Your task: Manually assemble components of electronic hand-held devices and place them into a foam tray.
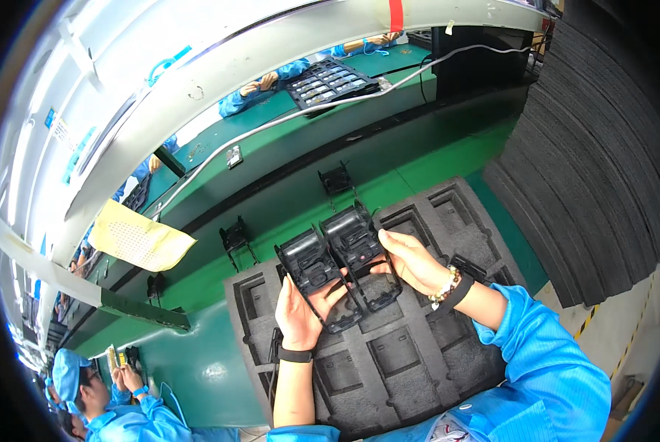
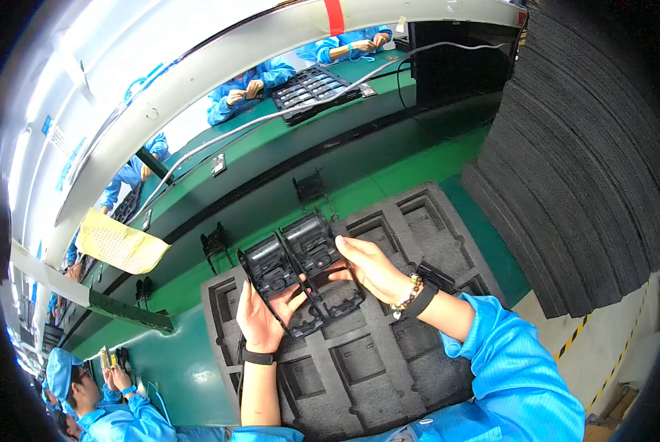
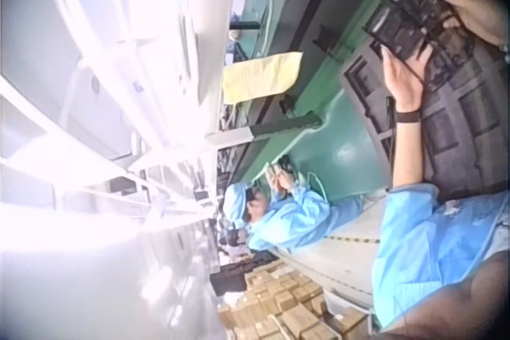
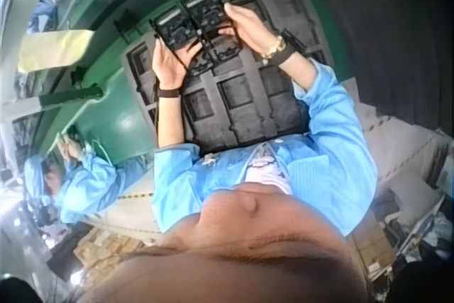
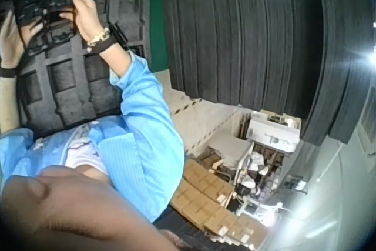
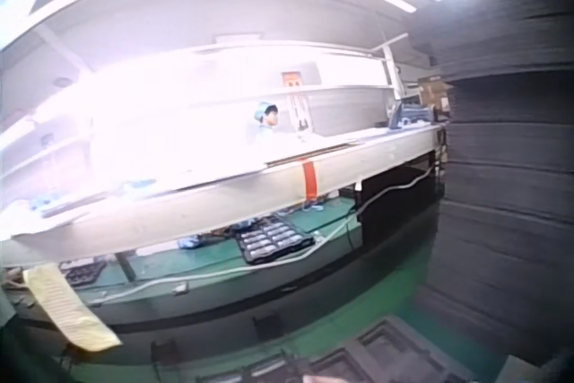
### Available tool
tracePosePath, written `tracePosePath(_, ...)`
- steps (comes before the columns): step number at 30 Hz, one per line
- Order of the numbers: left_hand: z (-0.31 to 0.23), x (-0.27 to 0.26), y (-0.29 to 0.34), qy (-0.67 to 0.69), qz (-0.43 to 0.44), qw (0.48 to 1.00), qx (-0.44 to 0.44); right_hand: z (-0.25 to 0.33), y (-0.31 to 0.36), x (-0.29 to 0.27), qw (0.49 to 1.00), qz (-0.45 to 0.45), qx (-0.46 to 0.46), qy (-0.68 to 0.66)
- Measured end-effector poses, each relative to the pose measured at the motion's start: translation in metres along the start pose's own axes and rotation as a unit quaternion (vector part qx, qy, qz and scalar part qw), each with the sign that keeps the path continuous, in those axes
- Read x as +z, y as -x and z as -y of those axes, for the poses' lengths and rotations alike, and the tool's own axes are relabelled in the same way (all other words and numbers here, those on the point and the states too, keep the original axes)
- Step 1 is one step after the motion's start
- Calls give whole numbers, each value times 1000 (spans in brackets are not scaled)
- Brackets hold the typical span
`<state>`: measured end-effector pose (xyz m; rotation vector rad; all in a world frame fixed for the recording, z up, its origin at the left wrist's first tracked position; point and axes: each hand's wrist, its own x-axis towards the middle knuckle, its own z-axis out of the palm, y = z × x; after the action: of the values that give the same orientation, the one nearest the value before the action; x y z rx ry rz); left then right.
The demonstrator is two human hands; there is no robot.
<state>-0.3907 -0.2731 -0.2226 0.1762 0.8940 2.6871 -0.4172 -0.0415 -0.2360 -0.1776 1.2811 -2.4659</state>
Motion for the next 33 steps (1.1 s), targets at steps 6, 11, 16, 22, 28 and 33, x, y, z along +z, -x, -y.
tracePosePath(6, 0, 10, 2, -26, 0, 1000, -5, -9, -3, -10, 998, -50, -6, -40)
tracePosePath(11, 12, 12, 6, -50, 24, 998, 6, -18, -3, -12, 985, 49, 46, -159)
tracePosePath(16, 18, 23, 11, -214, -26, 974, 63, -1, 18, 22, 995, 88, 7, -49)
tracePosePath(22, 29, 25, 10, -277, -92, 950, 107, -5, 10, 15, 995, 95, 18, -17)
tracePosePath(28, 31, 25, 10, -386, -92, 908, 131, -5, 10, 16, 996, 90, 20, 15)
tracePosePath(33, 33, 18, 12, -363, -99, 920, 110, -12, 10, 8, 995, 94, 28, 18)
